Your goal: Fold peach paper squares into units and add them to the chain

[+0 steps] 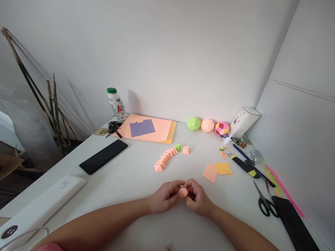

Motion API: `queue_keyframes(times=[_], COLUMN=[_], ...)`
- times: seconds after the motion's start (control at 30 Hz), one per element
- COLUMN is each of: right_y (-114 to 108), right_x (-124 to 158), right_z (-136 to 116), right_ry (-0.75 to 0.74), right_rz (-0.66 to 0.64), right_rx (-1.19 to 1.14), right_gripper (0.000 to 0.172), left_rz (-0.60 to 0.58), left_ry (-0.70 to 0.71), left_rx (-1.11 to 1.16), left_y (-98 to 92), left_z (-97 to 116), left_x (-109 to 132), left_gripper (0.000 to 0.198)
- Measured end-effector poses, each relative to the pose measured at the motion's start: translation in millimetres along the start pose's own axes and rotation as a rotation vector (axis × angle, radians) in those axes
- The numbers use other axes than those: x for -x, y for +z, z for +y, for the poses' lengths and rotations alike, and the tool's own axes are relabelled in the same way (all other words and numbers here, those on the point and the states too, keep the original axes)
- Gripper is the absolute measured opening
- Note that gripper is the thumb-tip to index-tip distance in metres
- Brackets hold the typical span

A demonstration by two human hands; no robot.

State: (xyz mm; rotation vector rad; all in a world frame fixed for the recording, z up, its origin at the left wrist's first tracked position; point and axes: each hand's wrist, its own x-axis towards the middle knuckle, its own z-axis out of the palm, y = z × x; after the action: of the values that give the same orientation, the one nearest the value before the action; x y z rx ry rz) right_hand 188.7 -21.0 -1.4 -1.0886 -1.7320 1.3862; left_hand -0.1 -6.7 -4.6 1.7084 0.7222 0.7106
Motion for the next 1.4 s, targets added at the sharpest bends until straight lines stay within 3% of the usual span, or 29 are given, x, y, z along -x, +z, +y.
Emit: queue_keyframes(times=[0.2,0.4,0.53,0.7,0.77,0.9,1.13,1.4], right_y=[-3.1,-0.6,-1.7,-2.5,-1.7,1.7,2.7,1.7], right_x=[1.8,0.4,-1.3,-1.8,-1.4,0.0,0.2,-1.3], right_z=[-3.5,2.8,4.0,-1.9,-1.6,2.3,1.3,2.8], right_ry=[-0.006,0.017,0.071,0.072,0.063,-0.006,-0.236,-0.474], right_rz=[0.009,0.033,0.041,0.031,0.017,0.031,0.081,0.095], right_rx=[-0.11,-0.08,-0.145,-0.171,-0.095,0.007,0.044,0.254], right_gripper=[0.023,0.01,0.017,0.02,0.02,0.018,0.003,0.013], left_rz=[-0.033,-0.042,-0.052,-0.011,0.05,0.038,0.015,0.05], left_ry=[-0.096,-0.047,0.001,0.022,-0.014,-0.14,-0.16,-0.215], left_rx=[0.128,0.176,0.254,0.139,0.102,0.16,0.138,0.202], left_y=[-2.7,-1.8,0.4,1.1,0.3,-0.7,-1.2,-0.1], left_z=[-2.9,-4.0,-3.6,4.0,5.3,3.6,3.2,-1.6], left_x=[0.3,0.3,0.4,-2.5,-3.7,-3.7,-1.6,-2.0], left_gripper=[0.036,0.038,0.045,0.018,0.021,0.027,0.032,0.033])
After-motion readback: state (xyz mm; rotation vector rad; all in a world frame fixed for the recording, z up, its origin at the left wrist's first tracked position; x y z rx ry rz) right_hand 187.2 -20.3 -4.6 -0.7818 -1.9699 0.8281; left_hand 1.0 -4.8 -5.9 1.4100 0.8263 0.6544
